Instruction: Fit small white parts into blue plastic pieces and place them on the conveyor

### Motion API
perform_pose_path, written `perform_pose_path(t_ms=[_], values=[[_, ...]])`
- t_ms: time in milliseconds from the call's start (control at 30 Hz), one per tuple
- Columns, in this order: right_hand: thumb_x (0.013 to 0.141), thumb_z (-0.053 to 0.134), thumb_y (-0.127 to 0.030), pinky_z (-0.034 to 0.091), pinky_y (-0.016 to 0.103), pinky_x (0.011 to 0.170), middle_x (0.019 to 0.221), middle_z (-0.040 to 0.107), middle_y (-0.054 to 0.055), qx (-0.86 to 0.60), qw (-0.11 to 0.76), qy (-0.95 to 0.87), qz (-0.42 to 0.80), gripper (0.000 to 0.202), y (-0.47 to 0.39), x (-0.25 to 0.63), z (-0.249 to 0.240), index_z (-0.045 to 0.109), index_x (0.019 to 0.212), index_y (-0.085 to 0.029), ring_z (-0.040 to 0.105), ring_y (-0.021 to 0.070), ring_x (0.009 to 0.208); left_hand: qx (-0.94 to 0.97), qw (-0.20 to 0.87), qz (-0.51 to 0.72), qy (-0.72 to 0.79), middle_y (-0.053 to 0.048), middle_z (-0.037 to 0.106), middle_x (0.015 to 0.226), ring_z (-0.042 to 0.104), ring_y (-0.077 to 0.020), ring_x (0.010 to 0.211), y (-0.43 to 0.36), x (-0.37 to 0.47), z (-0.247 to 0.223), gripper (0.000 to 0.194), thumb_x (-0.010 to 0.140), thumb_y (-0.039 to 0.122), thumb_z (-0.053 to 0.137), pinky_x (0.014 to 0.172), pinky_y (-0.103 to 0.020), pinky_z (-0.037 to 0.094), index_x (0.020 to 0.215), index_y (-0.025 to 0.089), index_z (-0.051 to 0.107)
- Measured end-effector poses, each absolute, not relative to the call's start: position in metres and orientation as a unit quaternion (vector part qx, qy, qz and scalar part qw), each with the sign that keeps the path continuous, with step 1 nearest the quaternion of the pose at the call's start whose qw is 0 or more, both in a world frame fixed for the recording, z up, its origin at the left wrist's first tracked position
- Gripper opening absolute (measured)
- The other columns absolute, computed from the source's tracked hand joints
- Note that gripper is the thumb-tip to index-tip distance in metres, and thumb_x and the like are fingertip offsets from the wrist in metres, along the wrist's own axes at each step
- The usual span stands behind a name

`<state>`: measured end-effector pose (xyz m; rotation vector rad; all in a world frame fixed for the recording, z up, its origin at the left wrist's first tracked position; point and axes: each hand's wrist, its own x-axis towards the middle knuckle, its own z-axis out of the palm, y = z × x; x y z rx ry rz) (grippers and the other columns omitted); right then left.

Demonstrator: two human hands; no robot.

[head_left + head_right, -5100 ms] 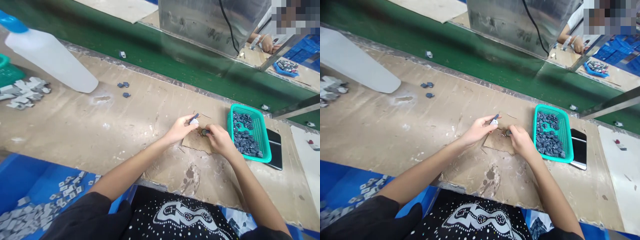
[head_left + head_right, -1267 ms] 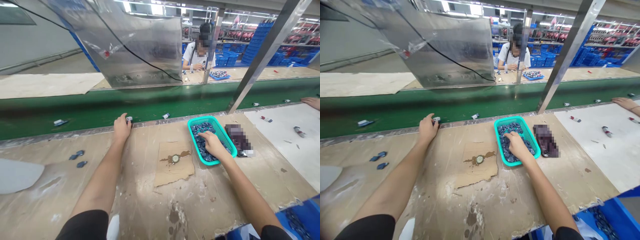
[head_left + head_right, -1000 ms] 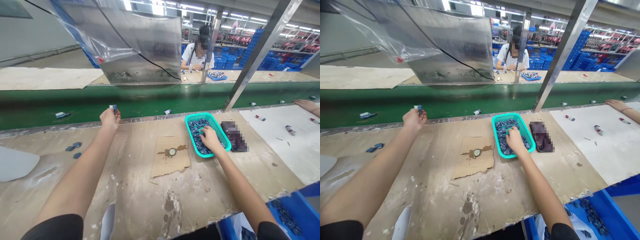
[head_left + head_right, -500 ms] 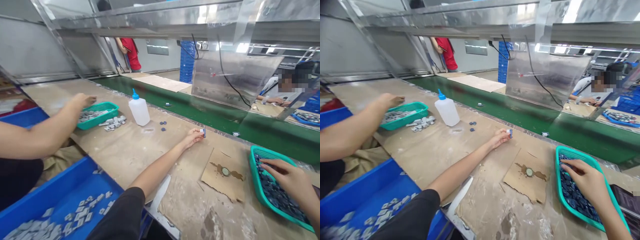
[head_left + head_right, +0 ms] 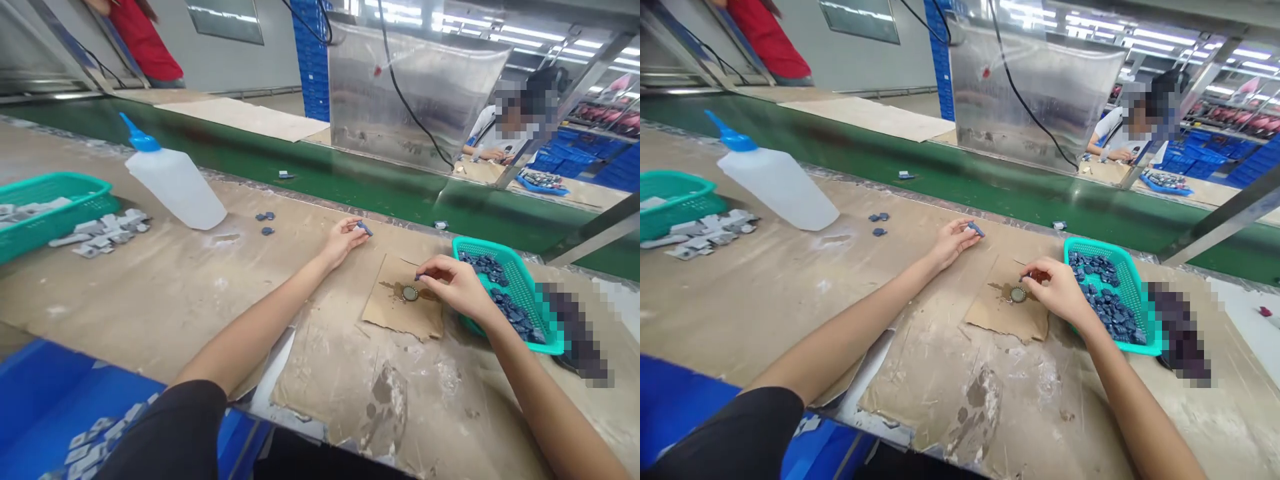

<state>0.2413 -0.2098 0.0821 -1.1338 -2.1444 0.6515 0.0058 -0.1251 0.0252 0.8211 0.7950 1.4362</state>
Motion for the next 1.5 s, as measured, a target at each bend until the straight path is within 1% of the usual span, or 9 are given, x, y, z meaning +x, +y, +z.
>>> perform_pose_path(t_ms=[167, 400, 533, 733, 867, 967, 1067, 1300, 1500], values=[[0.074, 0.046, -0.004, 0.04, 0.026, 0.059, 0.072, 0.055, 0.004, -0.403, 0.224, -0.875, 0.149, 0.014, -0.213, 0.23, 0.074, 0.054, 0.075, -0.016, 0.053, 0.0171, 0.065, 0.34, 0.623, 0.611, 0.35, 0.0, 0.06, 0.073, 0.063, -0.0119, 0.07, -0.134, 0.02, 0.026, 0.026, 0.069, 0.006, 0.063, 0.077, -0.029, 0.048, 0.088, 0.014, 0.047], [0.07, 0.051, 0.002, 0.038, 0.024, 0.061, 0.073, 0.054, 0.003, -0.41, 0.185, -0.886, 0.115, 0.02, -0.217, 0.234, 0.07, 0.05, 0.076, -0.017, 0.052, 0.0188, 0.07, 0.365, 0.606, 0.61, 0.356, 0.003, 0.06, 0.064, 0.053, -0.0053, 0.058, -0.139, 0.019, 0.03, 0.029, 0.07, 0.011, 0.064, 0.061, -0.018, 0.042, 0.098, 0.015, 0.054], [0.069, 0.051, 0.002, 0.039, 0.025, 0.063, 0.077, 0.054, 0.005, -0.411, 0.175, -0.888, 0.106, 0.021, -0.218, 0.234, 0.07, 0.051, 0.076, -0.017, 0.051, 0.0193, 0.072, 0.349, 0.63, 0.58, 0.382, -0.002, 0.063, 0.072, 0.056, -0.0066, 0.064, -0.139, 0.02, 0.03, 0.015, 0.07, 0.011, 0.065, 0.07, -0.022, 0.045, 0.084, 0.01, 0.062], [0.068, 0.048, 0.002, 0.039, 0.026, 0.063, 0.075, 0.054, 0.004, -0.393, 0.177, -0.895, 0.114, 0.021, -0.219, 0.233, 0.069, 0.05, 0.074, -0.018, 0.051, 0.0202, 0.074, 0.348, 0.676, 0.526, 0.381, -0.004, 0.066, 0.079, 0.059, -0.0081, 0.072, -0.144, 0.025, 0.03, 0.022, 0.062, -0.001, 0.068, 0.084, -0.025, 0.044, 0.082, 0.009, 0.064], [0.07, 0.048, -0.002, 0.039, 0.026, 0.061, 0.076, 0.055, 0.005, -0.405, 0.194, -0.885, 0.124, 0.017, -0.219, 0.233, 0.071, 0.048, 0.072, -0.019, 0.052, 0.0199, 0.073, 0.317, 0.69, 0.521, 0.39, -0.004, 0.064, 0.073, 0.06, -0.0084, 0.065, -0.149, 0.027, 0.038, 0.003, 0.075, 0.01, 0.061, 0.074, -0.023, 0.047, 0.077, 0.01, 0.06], [0.072, 0.049, -0.009, 0.04, 0.027, 0.061, 0.078, 0.058, 0.005, -0.427, 0.22, -0.865, 0.147, 0.012, -0.22, 0.234, 0.074, 0.044, 0.07, -0.02, 0.053, 0.0195, 0.071, 0.294, 0.709, 0.51, 0.389, -0.004, 0.065, 0.074, 0.06, -0.0085, 0.06, -0.154, 0.029, 0.045, 0.006, 0.08, 0.018, 0.056, 0.063, -0.02, 0.047, 0.079, 0.011, 0.057], [0.074, 0.05, -0.018, 0.04, 0.029, 0.062, 0.08, 0.061, 0.004, -0.427, 0.251, -0.847, 0.194, 0.009, -0.22, 0.236, 0.077, 0.042, 0.069, -0.02, 0.055, 0.0197, 0.071, 0.299, 0.728, 0.499, 0.364, -0.006, 0.066, 0.079, 0.061, -0.0085, 0.064, -0.16, 0.032, 0.05, 0.005, 0.078, 0.013, 0.057, 0.063, -0.018, 0.046, 0.079, 0.013, 0.053], [0.07, 0.063, -0.031, 0.047, 0.031, 0.064, 0.085, 0.062, 0.006, -0.413, 0.374, -0.729, 0.397, 0.022, -0.218, 0.241, 0.081, 0.044, 0.069, -0.019, 0.058, 0.0224, 0.08, 0.372, 0.738, 0.468, 0.314, -0.004, 0.065, 0.081, 0.064, -0.012, 0.078, -0.176, 0.043, 0.058, 0.035, 0.059, 0.003, 0.069, 0.079, -0.024, 0.045, 0.074, 0.015, 0.041], [0.064, 0.071, -0.037, 0.048, 0.033, 0.068, 0.083, 0.062, 0.007, -0.414, 0.404, -0.679, 0.452, 0.033, -0.217, 0.242, 0.083, 0.045, 0.07, -0.018, 0.06, 0.0219, 0.078, 0.446, 0.686, 0.445, 0.363, 0.005, 0.052, 0.058, 0.056, -0.0065, 0.057, -0.178, 0.045, 0.058, 0.048, 0.052, 0.022, 0.078, 0.049, -0.015, 0.034, 0.059, 0.016, 0.031]])
